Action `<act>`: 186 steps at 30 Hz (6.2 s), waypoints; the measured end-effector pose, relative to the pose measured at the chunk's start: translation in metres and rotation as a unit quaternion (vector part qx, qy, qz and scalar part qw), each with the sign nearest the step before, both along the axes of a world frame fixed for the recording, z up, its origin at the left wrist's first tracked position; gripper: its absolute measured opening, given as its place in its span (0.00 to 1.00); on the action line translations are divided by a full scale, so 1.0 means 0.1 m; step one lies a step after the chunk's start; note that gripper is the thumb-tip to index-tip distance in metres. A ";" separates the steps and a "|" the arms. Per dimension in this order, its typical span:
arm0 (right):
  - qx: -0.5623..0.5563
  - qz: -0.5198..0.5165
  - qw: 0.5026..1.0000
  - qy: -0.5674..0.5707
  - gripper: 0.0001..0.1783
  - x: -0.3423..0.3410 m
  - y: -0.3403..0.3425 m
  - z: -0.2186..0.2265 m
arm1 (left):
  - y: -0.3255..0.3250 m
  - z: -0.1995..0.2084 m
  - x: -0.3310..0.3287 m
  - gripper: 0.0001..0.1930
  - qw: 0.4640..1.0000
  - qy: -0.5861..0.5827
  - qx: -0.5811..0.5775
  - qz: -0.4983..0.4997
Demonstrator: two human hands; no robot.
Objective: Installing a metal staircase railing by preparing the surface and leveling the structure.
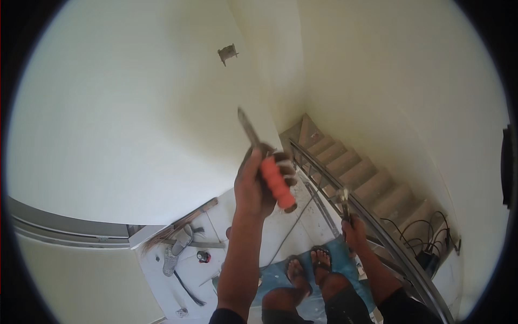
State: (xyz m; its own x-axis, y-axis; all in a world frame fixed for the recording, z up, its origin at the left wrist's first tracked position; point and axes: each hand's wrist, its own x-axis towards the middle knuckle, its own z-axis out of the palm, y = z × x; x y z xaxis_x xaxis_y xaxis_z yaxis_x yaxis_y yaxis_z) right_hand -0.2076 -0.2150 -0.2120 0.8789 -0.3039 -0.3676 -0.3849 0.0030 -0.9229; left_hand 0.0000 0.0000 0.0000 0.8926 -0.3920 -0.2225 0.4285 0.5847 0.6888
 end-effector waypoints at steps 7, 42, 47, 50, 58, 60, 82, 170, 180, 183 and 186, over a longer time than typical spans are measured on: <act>0.072 -0.002 0.986 -0.153 0.08 1.51 0.03 0.06 | -0.34 -0.04 0.95 0.13 0.992 -0.107 -0.072 -0.015; 0.107 0.007 0.917 -0.384 0.15 1.42 0.56 0.73 | -0.48 0.29 1.59 0.06 0.985 -0.145 -0.072 0.054; 0.119 -0.025 0.888 -0.444 0.14 1.52 0.71 0.72 | -0.45 0.30 1.61 0.05 0.985 -0.154 -0.054 0.058; 0.113 -0.048 0.874 -0.471 0.12 1.64 0.76 0.79 | -0.44 0.30 1.60 0.05 0.987 -0.145 -0.047 0.059; 0.108 -0.057 0.798 -0.591 0.08 2.18 1.06 0.93 | -0.49 0.36 1.63 0.06 0.988 -0.111 -0.098 0.044; 0.097 -0.054 0.736 -0.667 0.09 2.38 1.17 0.89 | -0.49 0.39 1.60 0.06 0.987 -0.111 -0.106 0.040; -0.073 -0.115 0.825 -0.549 0.13 2.77 1.29 0.77 | -0.44 0.39 1.69 0.06 0.987 -0.136 -0.086 0.027; -0.025 -0.059 0.893 -0.444 0.15 1.96 0.99 0.91 | -0.36 0.34 1.61 0.05 0.983 -0.167 0.053 0.055; -0.025 -0.062 0.896 -0.439 0.16 2.04 1.02 0.85 | -0.32 0.26 1.70 0.05 0.986 -0.160 0.031 0.040; -0.034 -0.060 0.892 -0.446 0.16 2.04 1.03 0.87 | -0.32 0.25 1.69 0.05 0.983 -0.171 0.044 0.041; -0.029 -0.057 0.891 -0.450 0.15 2.09 1.02 0.84 | -0.35 0.24 1.65 0.06 0.983 -0.171 0.055 0.048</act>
